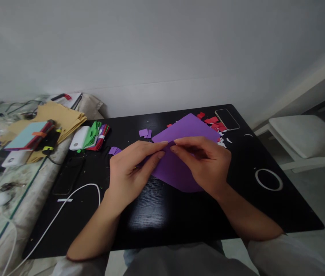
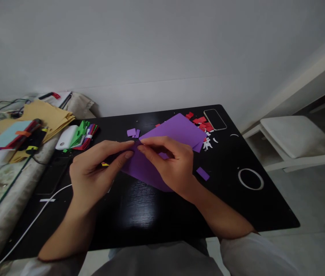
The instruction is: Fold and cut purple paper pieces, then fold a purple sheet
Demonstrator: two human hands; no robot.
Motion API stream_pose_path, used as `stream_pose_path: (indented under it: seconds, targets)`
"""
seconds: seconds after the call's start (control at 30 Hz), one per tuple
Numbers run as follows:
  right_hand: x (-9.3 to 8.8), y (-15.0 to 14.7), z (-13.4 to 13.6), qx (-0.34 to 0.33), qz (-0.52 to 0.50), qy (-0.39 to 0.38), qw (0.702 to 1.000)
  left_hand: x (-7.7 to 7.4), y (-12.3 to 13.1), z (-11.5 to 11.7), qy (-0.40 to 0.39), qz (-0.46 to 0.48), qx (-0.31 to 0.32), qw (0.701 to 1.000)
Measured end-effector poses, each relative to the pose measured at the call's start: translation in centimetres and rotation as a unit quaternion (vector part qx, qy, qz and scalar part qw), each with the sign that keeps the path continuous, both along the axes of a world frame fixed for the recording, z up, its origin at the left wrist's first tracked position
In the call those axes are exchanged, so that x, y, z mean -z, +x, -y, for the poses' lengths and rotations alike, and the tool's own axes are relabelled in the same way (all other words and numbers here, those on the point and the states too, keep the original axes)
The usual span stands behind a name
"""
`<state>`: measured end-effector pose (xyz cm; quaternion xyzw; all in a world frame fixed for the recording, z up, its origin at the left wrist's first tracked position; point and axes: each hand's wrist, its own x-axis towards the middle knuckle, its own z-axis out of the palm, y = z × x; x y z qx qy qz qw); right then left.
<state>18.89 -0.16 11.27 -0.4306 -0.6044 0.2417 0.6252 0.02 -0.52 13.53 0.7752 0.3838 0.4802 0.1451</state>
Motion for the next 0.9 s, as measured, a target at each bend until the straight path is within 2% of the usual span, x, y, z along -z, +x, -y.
stream_pose_path:
  seconds: [0.33,0.9]
  targets:
    - [-0.17,0.01,0.00,0.017,0.022,0.060,0.998,0.09,0.28,0.12,0.018,0.014,-0.010,1.000]
    - [-0.28,0.09,0.16,0.033,0.047,0.057,0.997,0.19,0.39,0.08,0.034,0.006,-0.016,0.999]
